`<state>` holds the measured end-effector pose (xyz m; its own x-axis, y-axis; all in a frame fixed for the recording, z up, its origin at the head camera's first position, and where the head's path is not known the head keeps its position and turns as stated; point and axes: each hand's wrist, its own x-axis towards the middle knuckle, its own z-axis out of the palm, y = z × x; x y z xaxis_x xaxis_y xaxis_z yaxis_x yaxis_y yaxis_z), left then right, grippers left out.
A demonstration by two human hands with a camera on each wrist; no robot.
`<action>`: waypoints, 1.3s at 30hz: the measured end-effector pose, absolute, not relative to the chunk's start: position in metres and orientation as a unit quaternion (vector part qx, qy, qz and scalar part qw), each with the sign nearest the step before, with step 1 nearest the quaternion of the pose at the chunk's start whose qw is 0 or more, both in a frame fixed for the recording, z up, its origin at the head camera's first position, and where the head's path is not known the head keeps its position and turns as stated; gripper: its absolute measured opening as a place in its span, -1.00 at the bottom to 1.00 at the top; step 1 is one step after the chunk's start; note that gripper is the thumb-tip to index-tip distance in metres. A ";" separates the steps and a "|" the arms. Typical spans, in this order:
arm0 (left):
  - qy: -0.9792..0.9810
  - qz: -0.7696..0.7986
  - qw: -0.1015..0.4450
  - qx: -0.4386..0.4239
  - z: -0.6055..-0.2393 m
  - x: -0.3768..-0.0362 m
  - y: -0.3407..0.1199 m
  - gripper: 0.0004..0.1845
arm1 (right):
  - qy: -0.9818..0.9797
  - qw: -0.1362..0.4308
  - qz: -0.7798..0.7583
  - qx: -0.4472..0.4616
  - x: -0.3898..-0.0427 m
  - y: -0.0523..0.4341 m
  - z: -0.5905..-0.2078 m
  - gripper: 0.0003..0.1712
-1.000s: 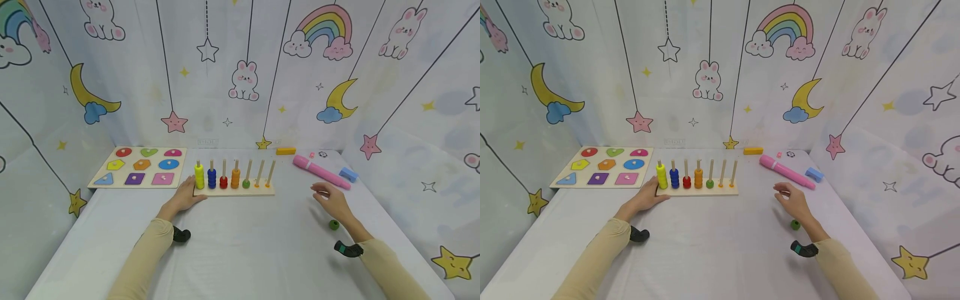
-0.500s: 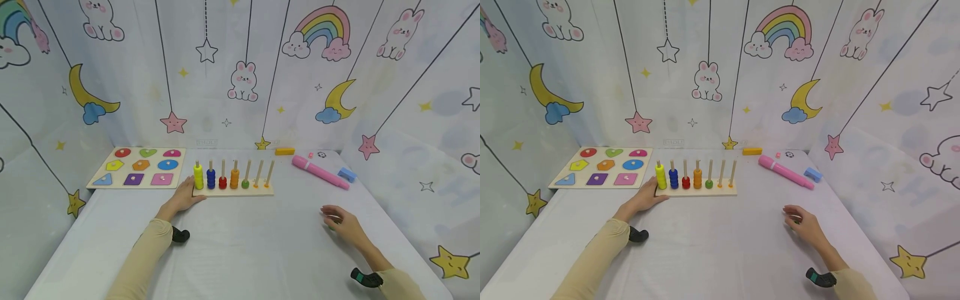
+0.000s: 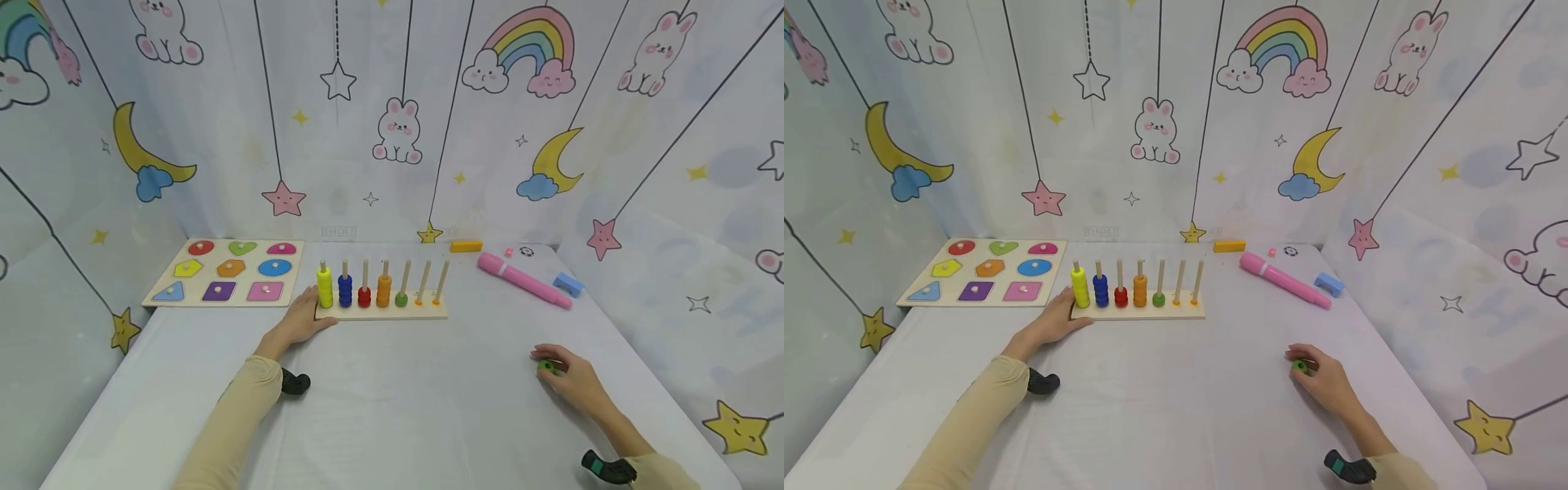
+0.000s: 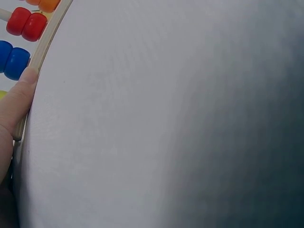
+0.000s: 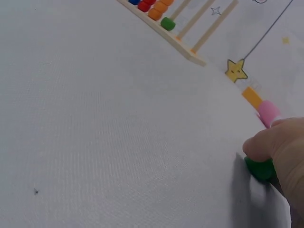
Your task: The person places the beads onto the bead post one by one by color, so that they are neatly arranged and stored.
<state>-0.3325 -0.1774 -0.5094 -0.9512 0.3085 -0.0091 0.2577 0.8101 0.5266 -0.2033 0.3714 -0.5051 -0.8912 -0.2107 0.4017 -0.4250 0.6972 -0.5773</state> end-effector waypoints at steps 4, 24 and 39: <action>0.950 0.269 0.043 0.151 -0.508 -0.333 -0.179 -0.01 | -0.905 0.157 0.349 0.183 -0.209 0.372 -0.505 -0.50; 0.952 0.269 0.048 0.139 -0.507 -0.329 -0.176 -0.01 | -0.876 0.167 0.386 0.237 -0.312 0.258 -0.425 -0.55; 0.949 0.276 0.041 0.144 -0.509 -0.329 -0.176 0.00 | -0.824 0.181 0.424 0.329 -0.356 0.154 -0.397 -0.58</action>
<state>-0.3287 -0.1757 -0.5093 -0.9551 0.2962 0.0019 0.2512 0.8063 0.5355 -0.3561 0.1542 -0.3968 -0.7179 -0.3882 0.5778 -0.6958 0.4241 -0.5797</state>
